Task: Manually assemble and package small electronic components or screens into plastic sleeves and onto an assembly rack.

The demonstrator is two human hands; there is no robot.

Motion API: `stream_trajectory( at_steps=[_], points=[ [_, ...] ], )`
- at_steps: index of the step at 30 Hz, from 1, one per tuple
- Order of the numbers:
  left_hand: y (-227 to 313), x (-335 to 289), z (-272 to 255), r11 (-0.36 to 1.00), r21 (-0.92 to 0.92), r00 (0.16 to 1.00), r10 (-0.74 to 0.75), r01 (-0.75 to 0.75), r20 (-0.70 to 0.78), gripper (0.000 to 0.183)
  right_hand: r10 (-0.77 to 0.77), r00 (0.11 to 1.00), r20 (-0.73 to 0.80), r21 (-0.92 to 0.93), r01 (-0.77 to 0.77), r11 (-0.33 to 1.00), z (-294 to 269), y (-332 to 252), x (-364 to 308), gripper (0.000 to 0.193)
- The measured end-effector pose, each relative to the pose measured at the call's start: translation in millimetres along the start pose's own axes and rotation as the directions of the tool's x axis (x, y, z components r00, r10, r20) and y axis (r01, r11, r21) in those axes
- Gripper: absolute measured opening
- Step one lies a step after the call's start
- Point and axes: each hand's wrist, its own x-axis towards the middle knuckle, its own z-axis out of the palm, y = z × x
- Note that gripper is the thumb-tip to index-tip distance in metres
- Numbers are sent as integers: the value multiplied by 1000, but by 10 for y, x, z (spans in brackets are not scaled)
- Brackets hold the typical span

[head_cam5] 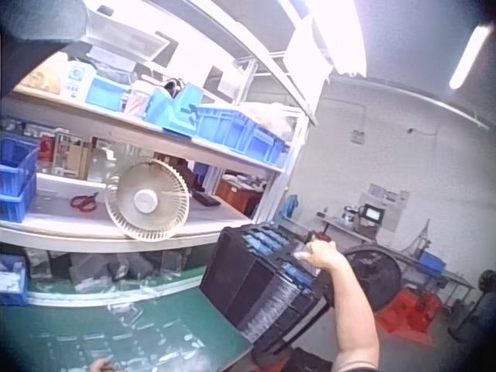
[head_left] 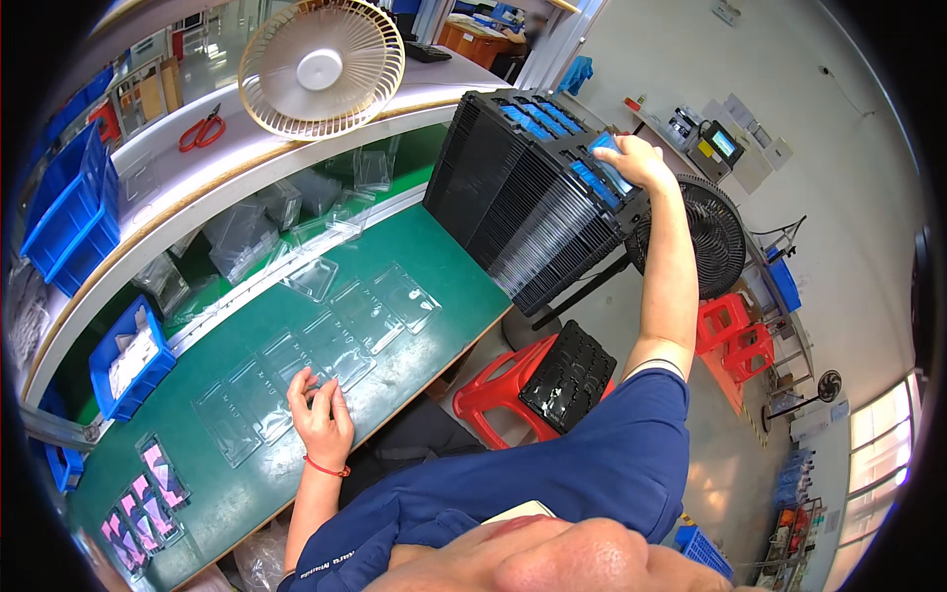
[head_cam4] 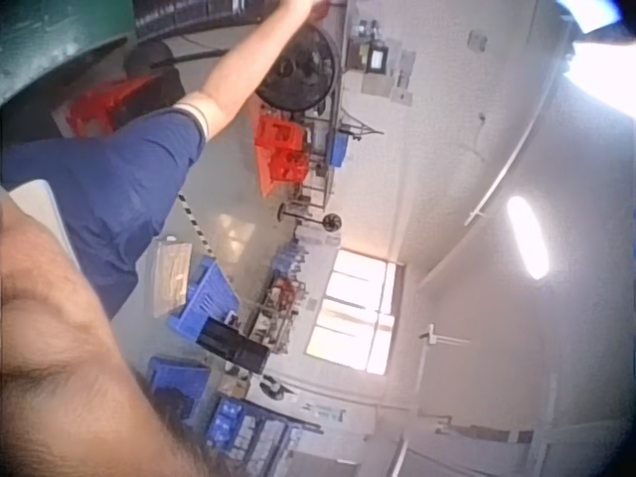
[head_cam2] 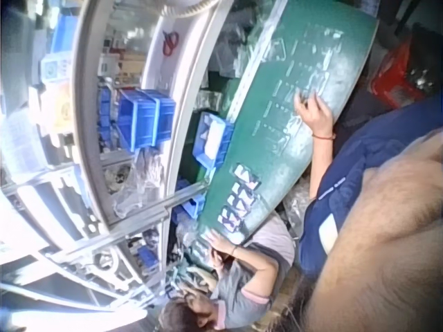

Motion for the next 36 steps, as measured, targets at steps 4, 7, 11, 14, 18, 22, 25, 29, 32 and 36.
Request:
stream_trajectory(
  at_steps=[4, 7, 11, 14, 18, 22, 25, 29, 32, 36],
  points=[
    [-14, -18, -11, 1000, -11, 1000, 4, -4, -5, 16, -236, 966, 109, 219, 208, 953, 11, -158, -67, 54],
    [3, -9, 0, 1000, -17, 1000, -2, 2, 11, 14, -210, 957, 200, 520, 78, 851, 137, 17, 76, 55],
    [-2, -15, -22, 1000, 9, 1000, -13, 13, -5, 14, -260, 928, 267, 427, 128, 895, 5, -172, -56, 52],
    [4, 3, -2, 1000, -5, 1000, 6, -6, -31, 16, -321, 918, 234, 328, 236, 915, -156, -104, 104, 50],
    [-11, -9, 6, 1000, 13, 999, 27, -26, -40, 14, -143, 987, 68, 325, 114, 939, -116, -83, 978, 64],
    [-61, -39, 12, 998, 31, 995, 52, -50, -84, 8, -127, 992, 12, 124, 124, 984, 209, -266, 1592, 74],
    [-51, -8, 9, 996, 71, 993, 66, -59, -97, 6, -93, 991, 101, 132, 79, 988, 437, -272, 1720, 79],
    [-32, 2, 35, 998, 51, 995, 49, -45, -85, 6, -41, 973, 227, 213, -9, 977, 419, -271, 1848, 84],
    [-2, -5, 47, 995, 49, 991, 90, -86, -95, 6, -63, 988, 144, 306, 17, 952, 480, -355, 1781, 82],
    [10, 22, 59, 992, 29, 986, 129, -126, -109, 6, -65, 994, 93, 311, 33, 950, 447, -210, 1731, 79]
  ],
)
